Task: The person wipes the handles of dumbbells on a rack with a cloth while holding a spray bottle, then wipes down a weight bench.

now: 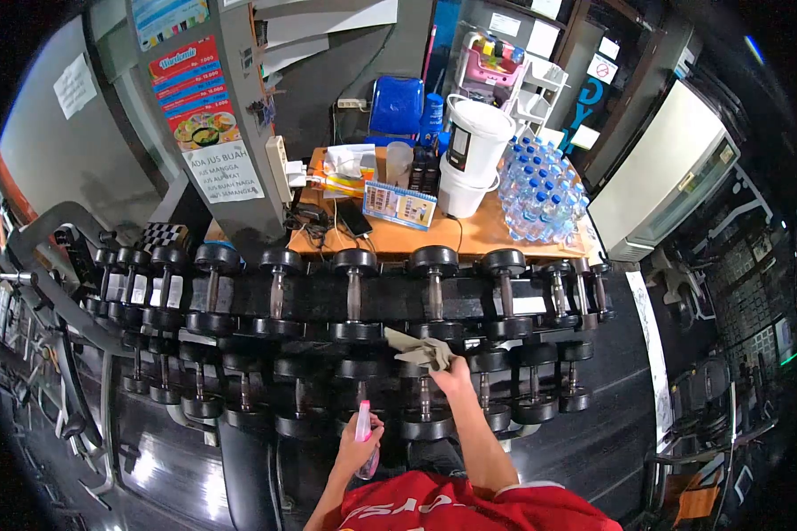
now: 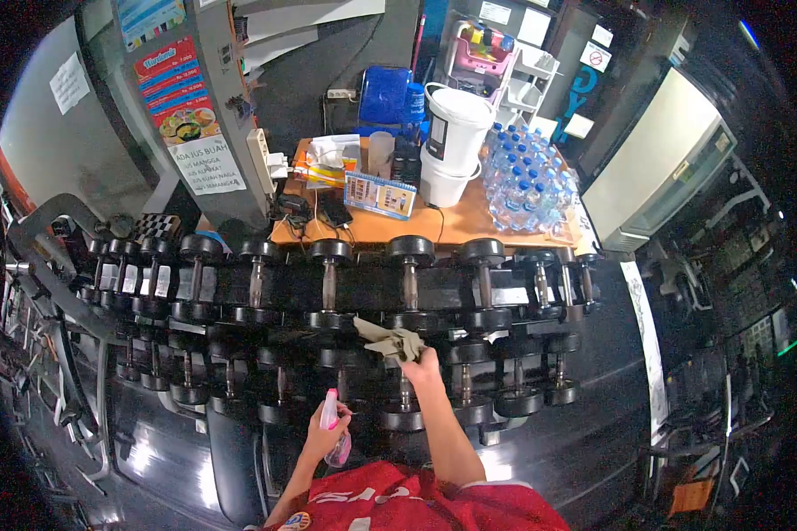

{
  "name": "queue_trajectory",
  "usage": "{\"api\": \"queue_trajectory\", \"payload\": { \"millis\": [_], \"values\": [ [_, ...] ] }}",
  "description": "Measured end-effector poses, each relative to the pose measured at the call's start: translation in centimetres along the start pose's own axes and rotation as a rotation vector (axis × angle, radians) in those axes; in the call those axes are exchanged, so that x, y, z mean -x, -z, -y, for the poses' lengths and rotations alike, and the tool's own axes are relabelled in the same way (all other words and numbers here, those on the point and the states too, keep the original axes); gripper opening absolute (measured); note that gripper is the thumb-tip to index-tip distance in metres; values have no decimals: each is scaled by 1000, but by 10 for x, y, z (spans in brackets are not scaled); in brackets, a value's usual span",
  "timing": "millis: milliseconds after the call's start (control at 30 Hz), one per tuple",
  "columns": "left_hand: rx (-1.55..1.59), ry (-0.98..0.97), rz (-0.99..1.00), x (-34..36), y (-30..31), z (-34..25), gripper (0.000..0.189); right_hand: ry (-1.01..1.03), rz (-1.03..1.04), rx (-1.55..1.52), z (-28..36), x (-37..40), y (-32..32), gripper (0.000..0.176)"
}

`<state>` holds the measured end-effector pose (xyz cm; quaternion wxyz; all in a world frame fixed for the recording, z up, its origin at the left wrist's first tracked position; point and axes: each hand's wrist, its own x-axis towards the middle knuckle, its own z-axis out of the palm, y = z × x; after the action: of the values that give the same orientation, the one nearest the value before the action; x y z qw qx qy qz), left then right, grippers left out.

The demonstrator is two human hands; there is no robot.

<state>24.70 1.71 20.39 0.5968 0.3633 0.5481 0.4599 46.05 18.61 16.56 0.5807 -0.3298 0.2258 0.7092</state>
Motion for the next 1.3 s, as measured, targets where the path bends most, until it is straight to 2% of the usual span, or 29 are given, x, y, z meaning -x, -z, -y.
{"api": "queue_trajectory", "payload": {
  "millis": [33,67,133,200,267,300,333,400,533,600,667,733,800,867,1100,1167,1233,1300],
  "values": [
    [-35,-17,22,-2,-1,-1,23,-22,51,-61,6,11,1,42],
    [-70,-34,41,-4,-2,-2,23,-17,243,-43,13,15,9,42],
    [-77,-10,53,-7,-5,-3,22,103,227,53,30,45,7,42],
    [-82,18,70,-12,-12,-4,20,265,254,292,49,75,1,43],
    [-155,-66,122,-15,-21,-6,24,268,160,346,67,95,3,41],
    [-183,-33,144,-17,-26,-14,22,277,177,352,74,100,9,42],
    [-177,-26,143,-21,-29,-6,22,284,193,359,80,105,17,42],
    [-278,-133,192,-33,-34,17,21,296,159,389,86,118,30,43],
    [-178,-97,198,-48,-50,42,19,292,106,410,80,149,57,45],
    [-104,-8,222,-57,-56,50,17,352,30,382,73,159,76,43],
    [-124,104,229,-67,-61,56,16,354,-19,384,72,158,102,41],
    [-88,98,238,-75,-65,68,15,337,-116,380,71,155,126,39],
    [-30,61,252,-82,-68,72,15,322,-126,410,62,159,123,39],
    [-16,142,249,-89,-71,75,14,314,-167,424,60,152,128,38],
    [-286,128,85,-115,-99,97,20,283,-198,473,76,137,138,38],
    [-324,140,71,-121,-106,102,23,367,-203,625,81,124,143,40],
    [-287,285,61,-124,-113,109,22,408,-207,704,88,95,160,42],
    [-290,275,57,-125,-119,110,23,514,-199,883,90,73,157,45]
  ]
}}
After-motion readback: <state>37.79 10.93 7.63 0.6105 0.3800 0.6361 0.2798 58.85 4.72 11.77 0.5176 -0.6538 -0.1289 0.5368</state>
